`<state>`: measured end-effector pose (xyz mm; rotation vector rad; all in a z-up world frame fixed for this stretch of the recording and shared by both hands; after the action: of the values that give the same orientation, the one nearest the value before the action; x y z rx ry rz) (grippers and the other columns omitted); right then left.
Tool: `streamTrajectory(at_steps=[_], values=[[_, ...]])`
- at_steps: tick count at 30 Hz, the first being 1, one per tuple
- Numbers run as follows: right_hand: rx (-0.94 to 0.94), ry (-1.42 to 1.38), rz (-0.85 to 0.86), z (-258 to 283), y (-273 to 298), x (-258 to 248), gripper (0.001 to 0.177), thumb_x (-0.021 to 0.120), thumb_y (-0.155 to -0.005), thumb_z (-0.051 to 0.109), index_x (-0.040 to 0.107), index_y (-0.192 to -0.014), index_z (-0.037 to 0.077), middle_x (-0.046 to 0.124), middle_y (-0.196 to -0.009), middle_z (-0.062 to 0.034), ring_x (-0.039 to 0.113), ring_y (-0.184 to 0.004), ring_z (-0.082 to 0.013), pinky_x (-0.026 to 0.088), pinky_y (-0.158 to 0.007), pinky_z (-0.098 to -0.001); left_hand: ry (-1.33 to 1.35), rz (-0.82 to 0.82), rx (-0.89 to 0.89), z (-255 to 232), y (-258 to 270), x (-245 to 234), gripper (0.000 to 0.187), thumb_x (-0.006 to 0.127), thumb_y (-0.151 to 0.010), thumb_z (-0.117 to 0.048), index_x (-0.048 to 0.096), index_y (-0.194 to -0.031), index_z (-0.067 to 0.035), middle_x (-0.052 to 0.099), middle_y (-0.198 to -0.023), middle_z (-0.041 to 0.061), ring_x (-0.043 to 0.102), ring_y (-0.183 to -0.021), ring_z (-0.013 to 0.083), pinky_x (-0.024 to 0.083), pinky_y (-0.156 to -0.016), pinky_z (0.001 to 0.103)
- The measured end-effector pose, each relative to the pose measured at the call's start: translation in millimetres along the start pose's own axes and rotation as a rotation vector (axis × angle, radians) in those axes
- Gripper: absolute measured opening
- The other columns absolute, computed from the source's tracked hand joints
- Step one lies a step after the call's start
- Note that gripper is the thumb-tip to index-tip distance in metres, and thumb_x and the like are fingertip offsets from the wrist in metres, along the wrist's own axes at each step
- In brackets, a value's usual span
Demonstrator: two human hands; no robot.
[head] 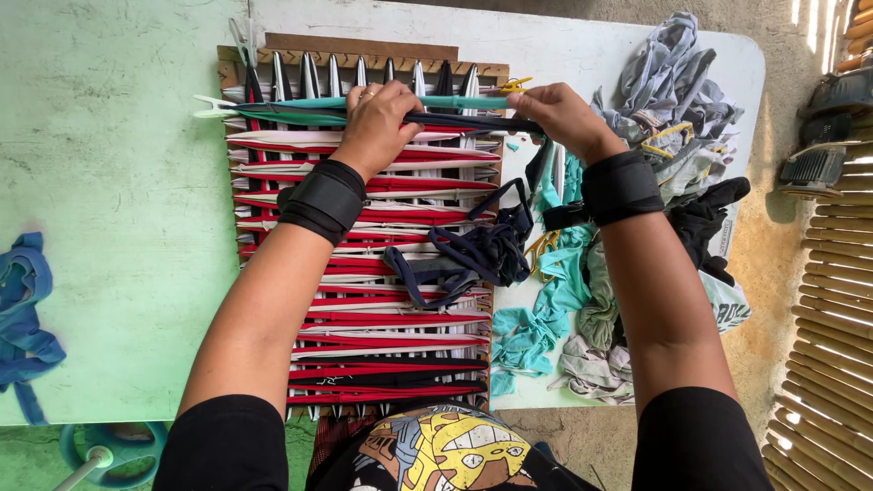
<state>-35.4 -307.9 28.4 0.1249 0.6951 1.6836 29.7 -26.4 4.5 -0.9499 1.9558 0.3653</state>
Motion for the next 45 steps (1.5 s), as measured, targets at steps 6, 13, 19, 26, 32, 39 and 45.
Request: streamTrajectory(at_steps=[6, 13, 19, 26, 32, 39, 45], values=[[0.131, 0.173, -0.082, -66, -17, -19, 0.025, 0.065, -0.102, 0.023, 0.071, -0.106, -0.001, 0.075, -0.082, -0.0089, 0.063, -0.058, -0.0114, 0.051, -0.052, -0.0253, 0.043, 0.035, -0.101, 3, -13, -2, 0.024, 0.061, -0.110, -0.021, 0.065, -0.093, -0.004, 0.059, -0.089, 0.009, 0.059, -0.085, 0.0251, 0.044, -0.089, 0.049], [0.254, 0.364, -0.354, -81, 25, -53, 0.019, 0.070, -0.100, 0.017, 0.065, -0.106, 0.000, 0.074, -0.081, -0.0125, 0.073, -0.066, -0.0183, 0.055, -0.053, -0.0329, 0.226, -0.257, -0.067, 22, -28, -30, 0.022, 0.059, -0.110, -0.015, 0.070, -0.096, -0.003, 0.063, -0.087, 0.006, 0.060, -0.072, 0.0216, 0.052, -0.065, 0.040], [0.167, 0.762, -0.311, -60, 44, -52, 0.046, 0.090, -0.075, 0.019, 0.067, -0.114, 0.009, 0.067, -0.111, -0.0206, 0.063, -0.101, -0.0367, 0.053, -0.088, -0.0487, 0.158, -0.218, 0.142, 3, -39, -57, 0.011, 0.065, -0.102, -0.006, 0.073, -0.103, 0.002, 0.069, -0.102, 0.013, 0.068, -0.086, 0.0313, 0.055, -0.078, 0.045], [-0.365, 0.596, -0.263, 10, 3, 19, 0.024, 0.079, -0.088, 0.016, 0.075, -0.111, 0.021, 0.051, -0.154, -0.0071, 0.034, -0.142, -0.0384, 0.034, -0.120, -0.0557, -0.029, -0.048, 0.140, -8, -33, -48, 0.010, 0.069, -0.099, -0.011, 0.075, -0.103, -0.003, 0.072, -0.105, 0.008, 0.067, -0.097, 0.0293, 0.047, -0.085, 0.046], [-0.545, 0.442, -0.133, 41, -37, 77, 0.033, 0.082, -0.084, 0.022, 0.074, -0.115, 0.016, 0.047, -0.150, -0.0151, 0.027, -0.142, -0.0397, 0.026, -0.112, -0.0615, -0.057, -0.032, 0.148, -13, -25, -43, 0.012, 0.071, -0.098, -0.013, 0.077, -0.106, -0.006, 0.072, -0.108, 0.007, 0.067, -0.096, 0.0293, 0.046, -0.088, 0.046], [-0.093, 0.106, 0.052, 22, -33, 67, 0.024, 0.071, -0.102, 0.033, 0.067, -0.097, 0.010, 0.062, -0.090, -0.0122, 0.056, -0.079, -0.0206, 0.048, -0.074, -0.0391, -0.007, -0.046, 0.102, -1, -23, -34, 0.012, 0.071, -0.098, -0.014, 0.078, -0.106, -0.007, 0.071, -0.109, 0.006, 0.068, -0.100, 0.0271, 0.048, -0.090, 0.045], [-0.498, 0.337, -0.164, 4, -14, 7, 0.018, 0.071, -0.103, 0.019, 0.074, -0.100, 0.002, 0.061, -0.097, -0.0108, 0.060, -0.081, -0.0223, 0.051, -0.070, -0.0355, -0.027, 0.093, 0.008, 16, -26, 5, 0.020, 0.076, -0.096, -0.021, 0.077, -0.103, -0.002, 0.070, -0.106, 0.012, 0.066, -0.096, 0.0327, 0.050, -0.094, 0.046]])
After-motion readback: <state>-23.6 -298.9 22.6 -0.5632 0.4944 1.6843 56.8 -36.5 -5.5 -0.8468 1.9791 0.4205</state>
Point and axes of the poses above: each hand's wrist, its own y-axis away from the middle knuckle, its own x-axis out of the palm, z = x × y, the point moved 4 cm from there along -y, towards the middle knuckle
